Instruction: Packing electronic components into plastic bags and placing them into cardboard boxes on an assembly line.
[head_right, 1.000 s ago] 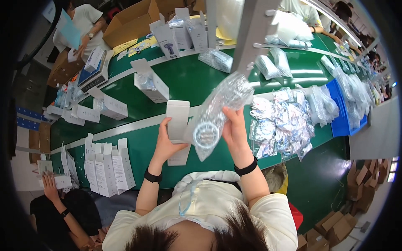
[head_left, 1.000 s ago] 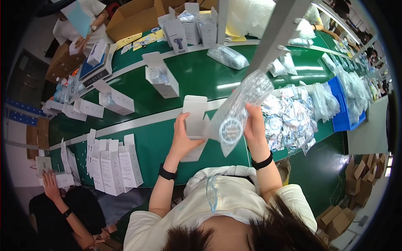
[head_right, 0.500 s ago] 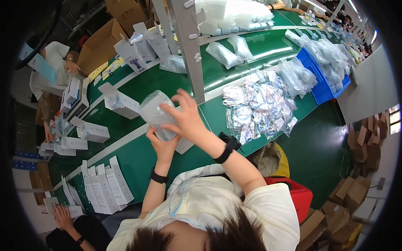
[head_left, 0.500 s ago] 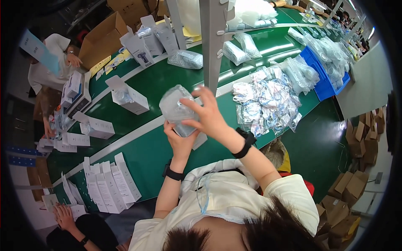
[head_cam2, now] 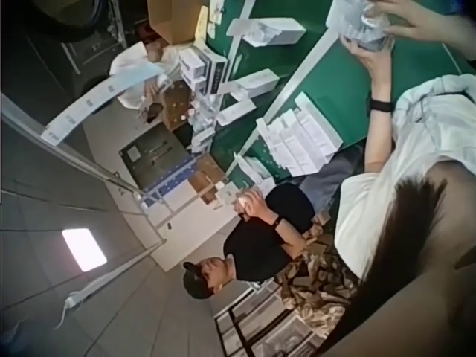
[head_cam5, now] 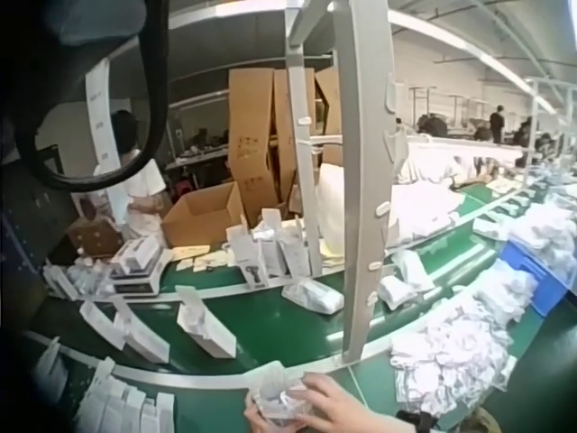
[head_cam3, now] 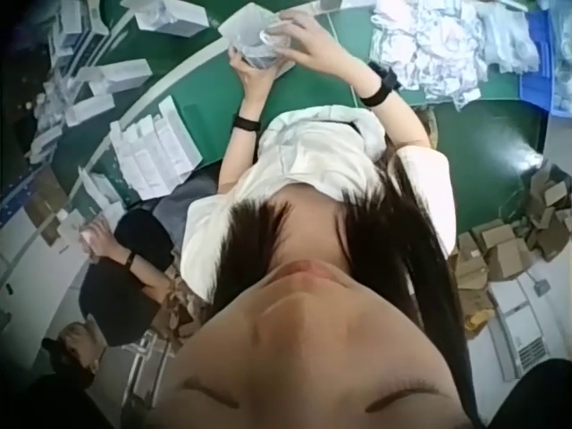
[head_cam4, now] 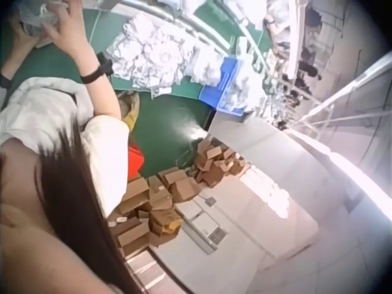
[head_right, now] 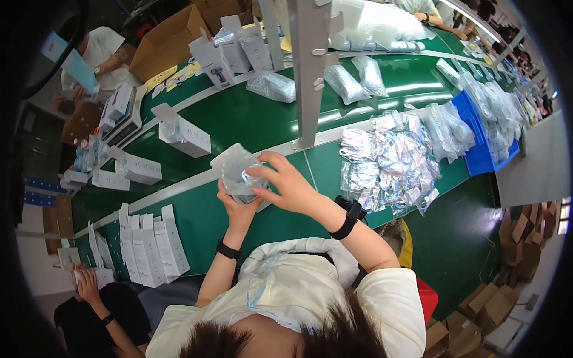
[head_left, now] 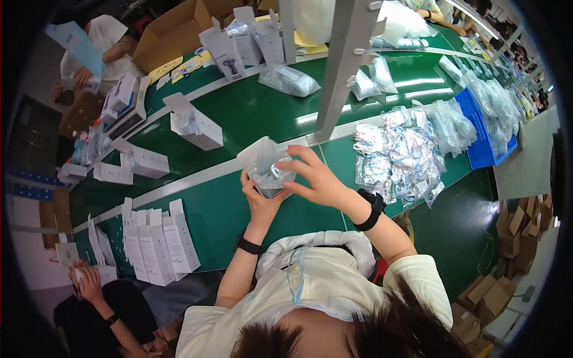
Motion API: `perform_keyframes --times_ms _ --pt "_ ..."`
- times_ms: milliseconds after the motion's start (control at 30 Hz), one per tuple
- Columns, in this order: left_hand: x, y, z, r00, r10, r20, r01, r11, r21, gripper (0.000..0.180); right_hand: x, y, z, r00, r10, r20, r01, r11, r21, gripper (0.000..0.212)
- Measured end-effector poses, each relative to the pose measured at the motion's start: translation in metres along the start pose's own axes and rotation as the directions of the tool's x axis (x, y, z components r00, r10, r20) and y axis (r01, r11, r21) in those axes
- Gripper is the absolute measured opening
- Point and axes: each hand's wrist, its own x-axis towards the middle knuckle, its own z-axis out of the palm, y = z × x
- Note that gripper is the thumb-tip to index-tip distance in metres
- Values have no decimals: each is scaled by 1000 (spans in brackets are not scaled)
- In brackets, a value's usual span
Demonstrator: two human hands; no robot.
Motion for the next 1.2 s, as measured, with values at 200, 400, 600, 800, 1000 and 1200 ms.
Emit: perform_keyframes --times_ms 200,400,600,800,1000,1200 --pt "-13 3 -21 966 -252 56 257 955 -144 69 -9 7 22 985 160 -67 -86 785 614 51" --pt "-10 -3 -39 905 -373 204 404 604 -687 37 6 -8 27 998 28 51 -23 995 -101 51" --pt "-4 1 -41 879 -443 175 393 467 -792 28 11 -16 32 989 -150 -20 116 834 -540 47" --pt "-3 2 -37 832 -549 76 289 313 -904 34 -8 -18 32 996 -82 46 94 876 -473 42" --pt "3 13 -46 907 -418 -46 281 683 -675 34 -7 35 2 960 -150 -238 96 970 -225 37" --pt "24 59 -53 955 -98 279 52 985 166 41 -65 191 -90 729 363 -580 -672 219 -707 40"
